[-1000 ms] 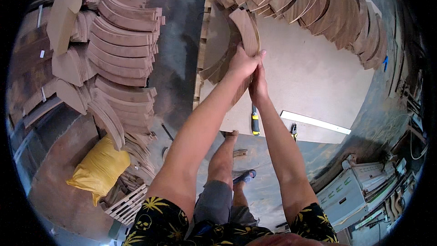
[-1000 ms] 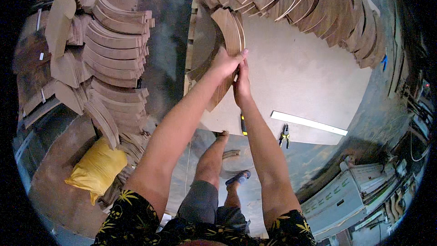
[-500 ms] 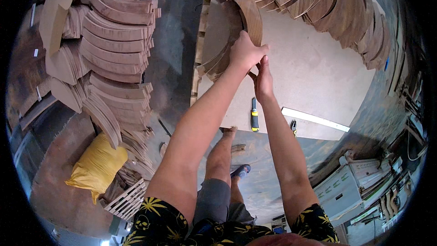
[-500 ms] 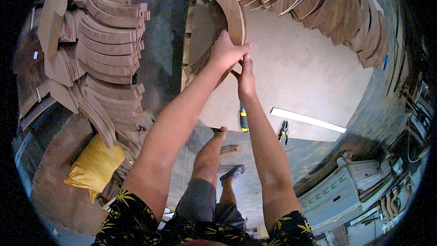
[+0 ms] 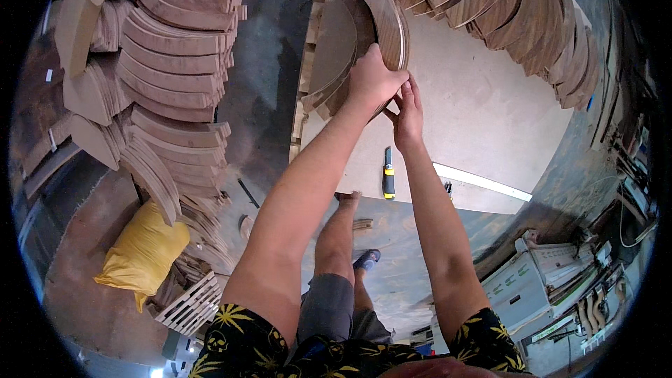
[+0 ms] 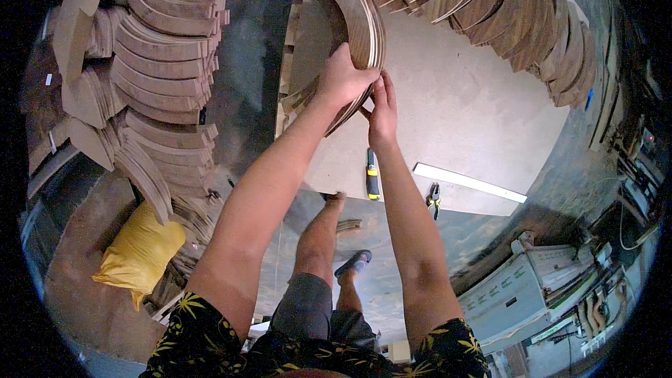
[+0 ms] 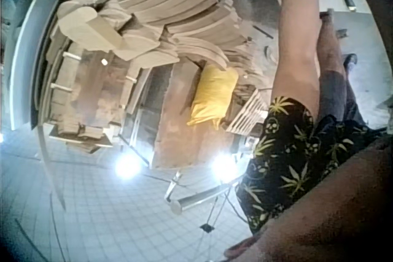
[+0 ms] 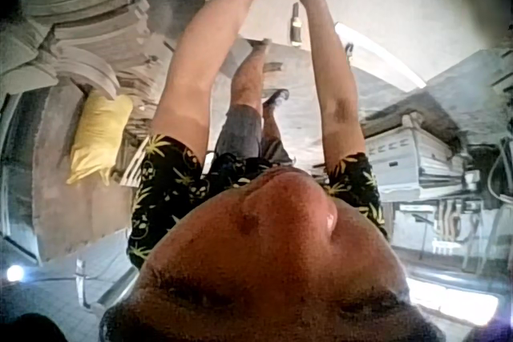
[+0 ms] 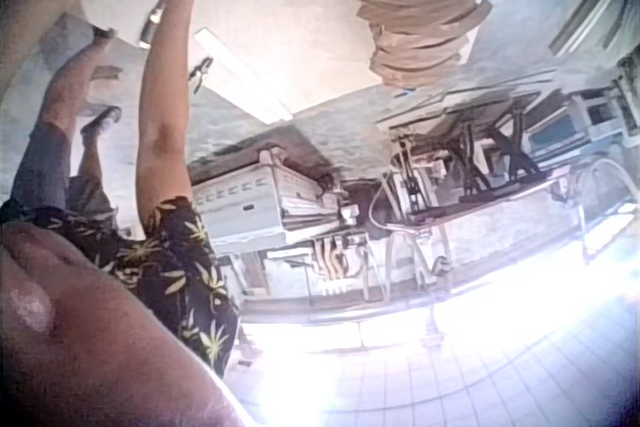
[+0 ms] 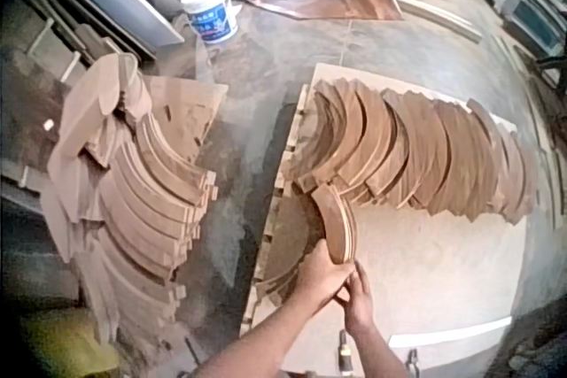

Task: The person picks up curved wood panels from a machine bed, gathers them into a stack by hand, carries them across a workshop, and places them onto a pallet. The person then returns to the machine and removes additional panels.

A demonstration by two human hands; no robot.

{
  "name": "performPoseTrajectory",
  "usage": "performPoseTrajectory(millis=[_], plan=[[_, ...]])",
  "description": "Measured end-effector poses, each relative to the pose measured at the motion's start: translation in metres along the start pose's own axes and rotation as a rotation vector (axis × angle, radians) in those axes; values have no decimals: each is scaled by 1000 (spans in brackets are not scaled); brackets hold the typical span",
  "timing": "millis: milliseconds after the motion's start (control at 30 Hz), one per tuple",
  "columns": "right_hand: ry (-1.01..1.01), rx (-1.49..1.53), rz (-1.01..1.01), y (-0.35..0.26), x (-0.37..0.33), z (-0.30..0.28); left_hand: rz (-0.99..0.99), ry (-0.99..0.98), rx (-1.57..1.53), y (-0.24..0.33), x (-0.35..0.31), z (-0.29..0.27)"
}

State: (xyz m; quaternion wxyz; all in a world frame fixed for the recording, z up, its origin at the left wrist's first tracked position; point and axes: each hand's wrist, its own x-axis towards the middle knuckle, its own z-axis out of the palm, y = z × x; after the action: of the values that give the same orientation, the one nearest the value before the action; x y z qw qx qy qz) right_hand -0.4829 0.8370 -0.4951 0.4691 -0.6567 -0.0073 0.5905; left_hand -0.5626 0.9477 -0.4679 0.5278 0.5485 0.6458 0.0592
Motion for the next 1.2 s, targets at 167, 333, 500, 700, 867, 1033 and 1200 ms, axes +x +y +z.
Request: performPoseTrajectory(millis=[167, 333, 500, 700, 867, 1033, 1200], plan=[[-32, -57, -101, 4, 1, 3, 11, -9, -36, -6, -1, -5], [19, -119, -190, 13, 10, 1, 5, 0, 13, -1, -8, -8], [87, -157, -139, 12, 13, 3, -24, -8, -29, -16, -20, -25], [131, -139, -148, 9, 9, 7, -108, 16, 113, -44, -24, -54], [119, -146, -156, 10, 9, 7, -89, 13, 207, -64, -3, -46], [96, -162, -174, 8, 6, 11, -41, 86, 250, -69, 13, -22], [59, -151, -176, 10, 4, 8, 70, 83, 227, -57, 11, -9]])
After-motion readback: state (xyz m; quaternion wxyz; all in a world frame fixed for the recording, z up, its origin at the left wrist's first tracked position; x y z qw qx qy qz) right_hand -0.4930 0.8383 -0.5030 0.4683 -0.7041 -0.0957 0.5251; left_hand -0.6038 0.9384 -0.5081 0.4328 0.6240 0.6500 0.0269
